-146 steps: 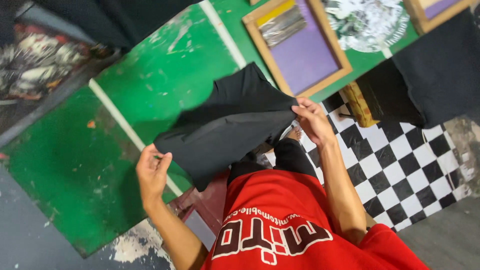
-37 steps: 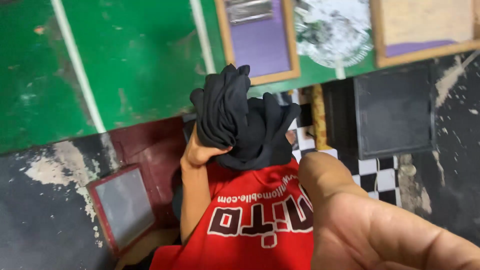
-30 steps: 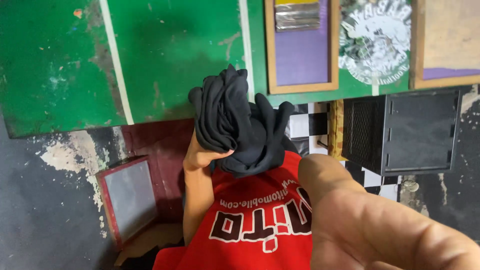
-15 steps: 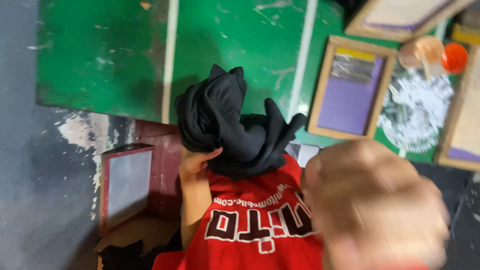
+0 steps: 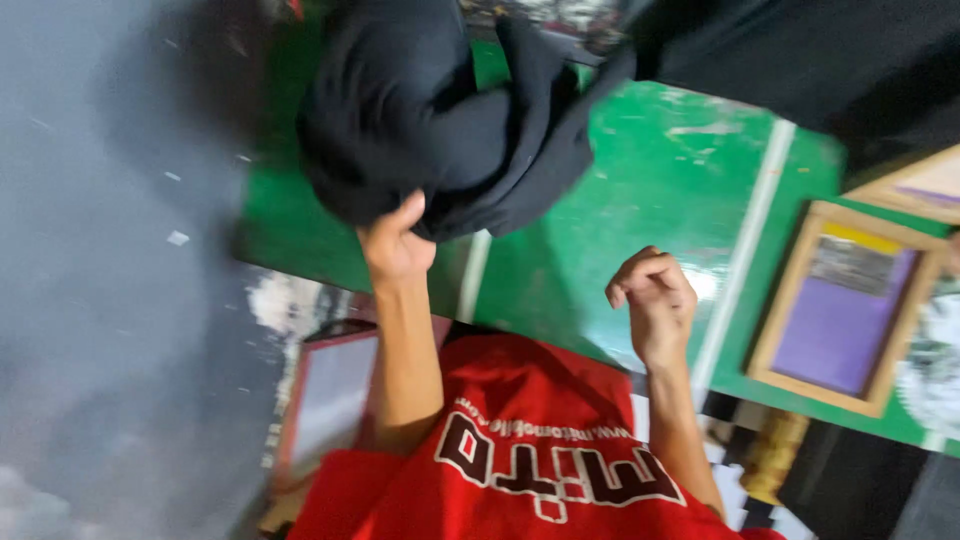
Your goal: The person uses a squeegee to apply purple ink through a screen printing frame onto a black t-shirt laid on a green table. After printing, the person folds the t-shirt and places it on the table.
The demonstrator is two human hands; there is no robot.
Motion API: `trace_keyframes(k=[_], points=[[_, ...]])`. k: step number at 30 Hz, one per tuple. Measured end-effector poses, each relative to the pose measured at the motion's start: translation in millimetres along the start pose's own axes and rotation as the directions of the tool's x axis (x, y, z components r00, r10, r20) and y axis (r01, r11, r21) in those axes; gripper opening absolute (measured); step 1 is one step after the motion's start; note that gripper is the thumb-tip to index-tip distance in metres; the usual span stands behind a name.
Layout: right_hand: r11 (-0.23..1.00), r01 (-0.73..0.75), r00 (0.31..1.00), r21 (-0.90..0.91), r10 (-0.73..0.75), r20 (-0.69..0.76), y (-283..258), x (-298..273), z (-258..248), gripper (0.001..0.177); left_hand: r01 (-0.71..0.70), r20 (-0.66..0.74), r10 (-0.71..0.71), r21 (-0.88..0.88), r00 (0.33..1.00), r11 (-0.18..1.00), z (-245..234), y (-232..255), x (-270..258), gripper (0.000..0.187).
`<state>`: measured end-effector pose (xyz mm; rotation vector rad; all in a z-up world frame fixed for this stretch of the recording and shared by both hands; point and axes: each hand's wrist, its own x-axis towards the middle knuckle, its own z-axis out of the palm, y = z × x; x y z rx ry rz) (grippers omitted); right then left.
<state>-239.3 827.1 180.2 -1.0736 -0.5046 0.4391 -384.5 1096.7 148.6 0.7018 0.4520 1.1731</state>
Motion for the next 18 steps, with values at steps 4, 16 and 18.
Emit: trace_keyframes(k=[4,16,18], points=[[0.944,-0.323,0.933,0.063,0.329,-0.148,24,3,70,0.019,0.129,-0.131,-0.119,0.069,0.984,0.989,-85,22,24,0.064],[0.687,-0.579,0.799,-0.439,0.585,-0.139,93,-32,88,0.039,0.882,-0.553,-0.723,0.049,0.415,0.468,-282,-81,14,0.068],[0.561,-0.694,0.683,-0.451,0.712,-0.166,92,-36,84,0.02,0.885,-0.441,-0.824,0.443,0.354,0.143,-239,-65,10,0.051]])
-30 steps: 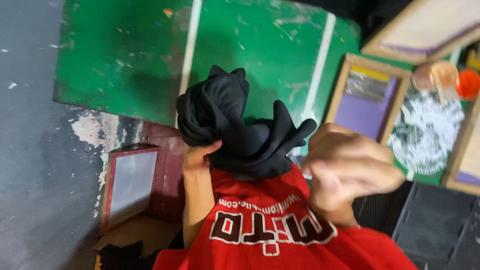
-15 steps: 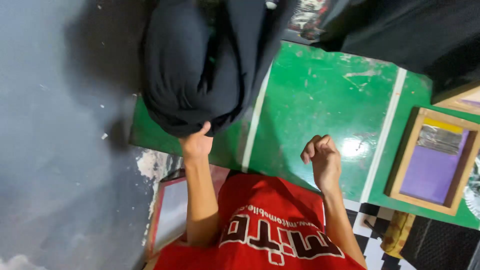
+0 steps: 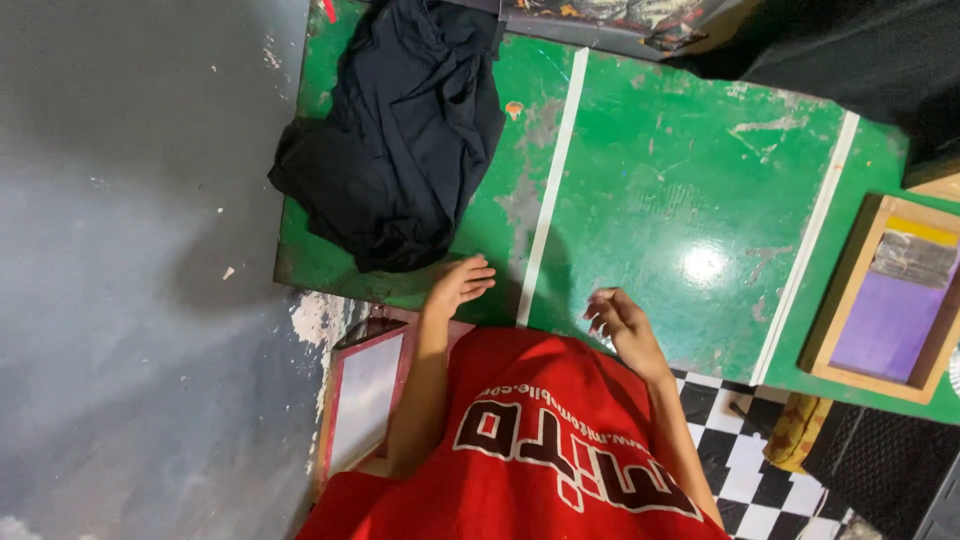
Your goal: The person uses a squeegee to apply purple ink through a screen printing frame onto a black t-shirt laid on a green table. After printing, the person folds the t-shirt and places it on the table.
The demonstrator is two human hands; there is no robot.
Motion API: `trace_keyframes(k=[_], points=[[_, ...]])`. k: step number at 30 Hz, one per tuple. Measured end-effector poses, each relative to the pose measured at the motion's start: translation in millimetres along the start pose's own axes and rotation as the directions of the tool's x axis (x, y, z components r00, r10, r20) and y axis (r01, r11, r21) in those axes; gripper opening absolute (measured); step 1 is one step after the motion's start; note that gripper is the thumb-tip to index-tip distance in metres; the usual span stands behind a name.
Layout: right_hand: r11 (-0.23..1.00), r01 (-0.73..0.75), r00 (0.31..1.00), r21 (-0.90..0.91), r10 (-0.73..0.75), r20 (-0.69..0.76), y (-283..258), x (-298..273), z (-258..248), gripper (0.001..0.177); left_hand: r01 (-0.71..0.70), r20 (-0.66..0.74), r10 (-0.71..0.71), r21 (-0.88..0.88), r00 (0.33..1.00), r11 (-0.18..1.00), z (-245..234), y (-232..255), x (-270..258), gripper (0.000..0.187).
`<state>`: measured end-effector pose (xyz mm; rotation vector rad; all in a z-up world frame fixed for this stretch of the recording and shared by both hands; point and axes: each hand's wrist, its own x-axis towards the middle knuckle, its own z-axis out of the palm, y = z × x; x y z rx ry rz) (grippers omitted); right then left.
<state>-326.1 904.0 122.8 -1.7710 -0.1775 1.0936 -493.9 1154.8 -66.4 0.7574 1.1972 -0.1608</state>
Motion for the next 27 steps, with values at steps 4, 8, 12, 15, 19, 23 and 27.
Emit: trace_keyframes(k=[4,8,12,15,19,23,27], points=[[0.976,-0.101,0.994,-0.19,0.092,-0.055,63,42,9,0.034,-0.197,-0.204,0.221,0.129,0.954,0.972,-7,-7,49,0.03],[0.861,0.263,0.963,-0.435,-0.258,0.071,25,110,74,0.031,-0.317,-0.207,0.441,0.445,0.873,0.837,-16,26,37,0.025],[0.618,0.323,0.944,-0.716,-0.262,0.2,-36,190,183,0.038,-0.274,-0.264,0.815,0.85,0.516,0.449,-12,46,-9,0.024],[0.478,0.291,0.95,-0.829,-0.246,0.192,-21,257,248,0.057,-0.236,-0.199,0.891,0.92,0.407,0.313,-14,71,-48,0.04],[0.403,0.229,0.958,-0.886,-0.254,0.132,20,294,252,0.069,0.019,-0.362,0.718,0.899,0.594,0.438,-64,21,21,0.039],[0.821,0.126,0.965,-0.557,-0.232,-0.123,64,309,189,0.027,-0.312,-0.444,0.765,0.727,0.465,0.612,-75,33,18,0.02],[0.953,-0.162,0.964,-0.257,0.097,-0.249,87,275,133,0.028,-0.534,-0.561,0.67,0.415,0.487,0.736,-68,53,-7,0.025]])
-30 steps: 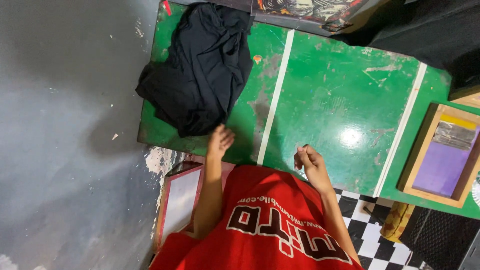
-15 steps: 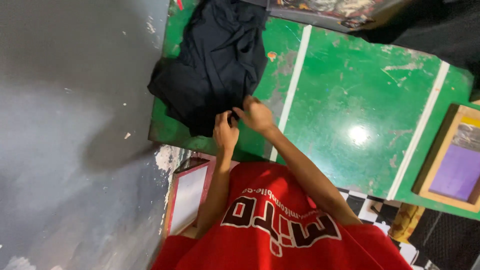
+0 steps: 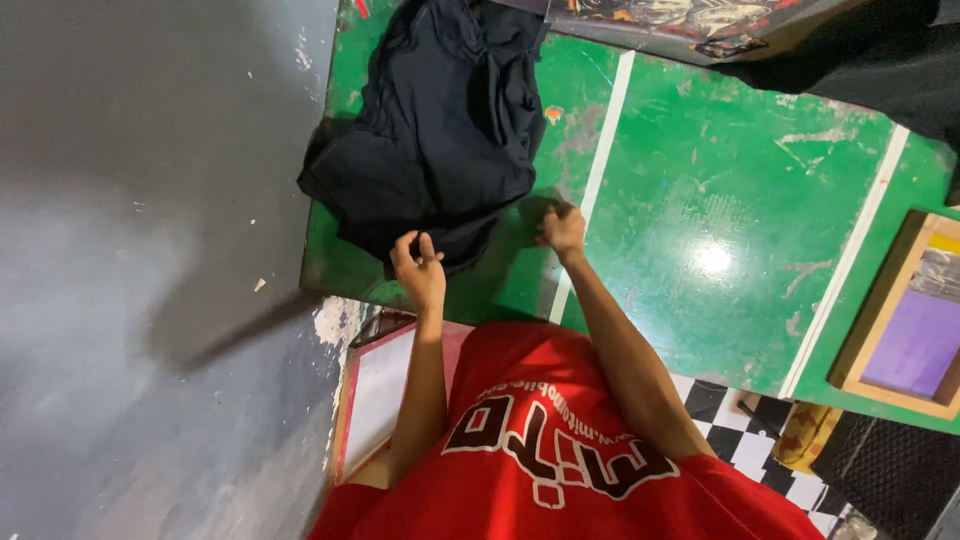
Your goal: The person uses a squeegee to apply purple ink through a screen printing frame onto a black t-shirt laid on a green table. After printing, the person folds the t-shirt and places it on the table.
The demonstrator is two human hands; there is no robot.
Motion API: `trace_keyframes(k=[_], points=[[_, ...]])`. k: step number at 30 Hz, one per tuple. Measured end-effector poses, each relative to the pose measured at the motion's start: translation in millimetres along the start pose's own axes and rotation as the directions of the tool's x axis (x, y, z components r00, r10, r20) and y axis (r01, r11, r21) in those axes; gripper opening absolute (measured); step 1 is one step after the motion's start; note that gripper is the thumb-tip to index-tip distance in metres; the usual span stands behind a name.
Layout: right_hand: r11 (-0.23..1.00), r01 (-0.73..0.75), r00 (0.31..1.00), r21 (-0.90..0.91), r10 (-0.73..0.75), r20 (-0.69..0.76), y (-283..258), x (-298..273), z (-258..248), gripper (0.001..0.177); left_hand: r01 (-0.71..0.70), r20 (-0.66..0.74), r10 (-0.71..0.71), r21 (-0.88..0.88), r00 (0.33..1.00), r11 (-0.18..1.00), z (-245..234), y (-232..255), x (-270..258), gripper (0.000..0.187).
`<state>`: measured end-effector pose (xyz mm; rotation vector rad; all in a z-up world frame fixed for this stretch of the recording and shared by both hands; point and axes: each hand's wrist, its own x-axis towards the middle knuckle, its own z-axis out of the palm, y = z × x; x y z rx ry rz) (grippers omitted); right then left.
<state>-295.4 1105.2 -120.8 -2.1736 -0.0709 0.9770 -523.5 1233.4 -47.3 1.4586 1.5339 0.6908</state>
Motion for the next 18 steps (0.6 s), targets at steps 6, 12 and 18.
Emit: trace_keyframes(k=[6,12,18], points=[[0.98,-0.124,0.935,0.153,0.064,0.348,-47,-55,0,0.078,0.142,0.186,-0.036,-0.596,0.982,0.791,4,78,-33,0.017],[0.821,-0.42,0.769,0.388,0.094,0.632,-139,-112,-31,0.115,0.545,0.847,0.389,-0.532,0.364,0.649,-36,75,-66,0.014],[0.654,-0.575,0.745,0.491,0.171,0.645,-91,-91,-48,0.093,0.433,0.746,-0.482,0.285,0.461,0.855,68,-45,-61,0.056]])
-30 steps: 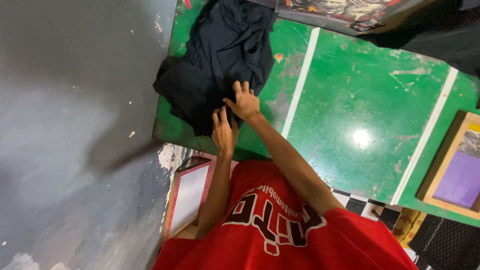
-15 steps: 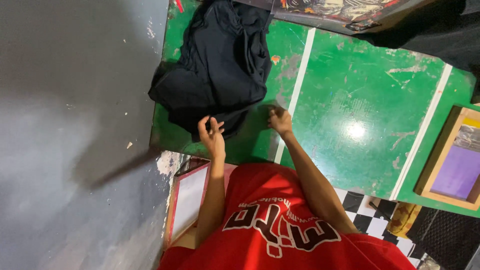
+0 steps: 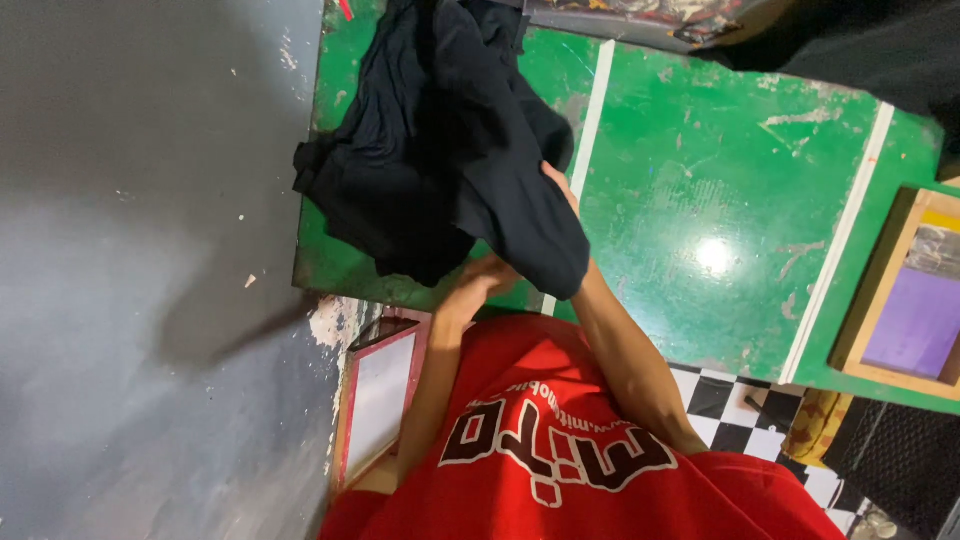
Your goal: The person uses a squeegee to apply purple ink through a screen printing frame onto a black t-shirt laid on a green table. After printing, the person folds the t-shirt and places it on the table.
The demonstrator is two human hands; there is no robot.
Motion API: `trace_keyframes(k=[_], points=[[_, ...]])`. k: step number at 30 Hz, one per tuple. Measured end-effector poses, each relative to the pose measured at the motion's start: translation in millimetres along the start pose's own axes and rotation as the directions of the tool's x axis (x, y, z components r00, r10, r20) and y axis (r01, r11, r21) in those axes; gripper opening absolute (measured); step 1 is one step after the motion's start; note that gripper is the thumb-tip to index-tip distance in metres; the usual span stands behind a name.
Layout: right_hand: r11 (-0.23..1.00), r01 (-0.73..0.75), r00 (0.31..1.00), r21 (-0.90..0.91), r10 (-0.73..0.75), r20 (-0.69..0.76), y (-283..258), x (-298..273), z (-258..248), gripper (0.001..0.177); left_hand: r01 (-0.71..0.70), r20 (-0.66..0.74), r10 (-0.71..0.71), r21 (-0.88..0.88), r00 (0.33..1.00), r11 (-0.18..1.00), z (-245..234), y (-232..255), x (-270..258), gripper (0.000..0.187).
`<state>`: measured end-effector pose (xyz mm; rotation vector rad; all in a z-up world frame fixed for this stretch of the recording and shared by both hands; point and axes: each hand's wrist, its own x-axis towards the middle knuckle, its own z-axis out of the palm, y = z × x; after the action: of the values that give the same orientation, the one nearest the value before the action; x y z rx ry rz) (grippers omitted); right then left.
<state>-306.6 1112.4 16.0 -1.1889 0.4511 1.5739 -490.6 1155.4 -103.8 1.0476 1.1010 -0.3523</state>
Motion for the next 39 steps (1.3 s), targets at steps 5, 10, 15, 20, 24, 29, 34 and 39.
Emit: trace_keyframes(k=[5,10,15,20,24,29,34,39], points=[[0.979,-0.03,0.999,0.202,0.037,-0.031,36,-12,-47,0.08,-0.378,-0.014,0.999,0.925,0.037,0.027,-44,-124,115,0.042],[0.498,0.003,1.0,-0.867,-0.025,-0.011,33,-150,-18,0.095,-0.504,-0.064,0.991,0.856,0.118,0.115,-32,-108,99,0.042],[0.325,-0.174,0.984,-0.929,0.086,-0.154,38,-232,-56,0.092,-0.618,-0.085,0.971,0.758,0.224,0.208,-14,-71,64,0.041],[0.278,-0.06,0.854,-0.959,-0.483,-0.194,19,-287,-61,0.059,-0.708,-0.076,0.933,0.63,0.352,0.318,29,-41,33,0.041],[-0.147,0.563,0.202,-0.813,-0.93,0.308,2,-300,-74,0.056,-0.749,-0.072,0.894,0.518,0.441,0.412,74,-26,-1,0.041],[-0.217,0.533,0.141,-0.818,-0.93,0.339,30,-304,-139,0.026,-0.767,-0.07,0.842,0.377,0.535,0.519,141,-29,22,0.041],[-0.139,0.661,0.103,-0.737,-0.957,0.273,56,-327,-199,0.018,-0.748,-0.065,0.78,0.244,0.622,0.617,202,-12,-1,0.04],[0.108,0.769,0.292,-0.63,-0.936,0.197,66,-365,-242,0.016,-0.706,-0.047,0.713,0.112,0.699,0.699,262,44,-83,0.04]])
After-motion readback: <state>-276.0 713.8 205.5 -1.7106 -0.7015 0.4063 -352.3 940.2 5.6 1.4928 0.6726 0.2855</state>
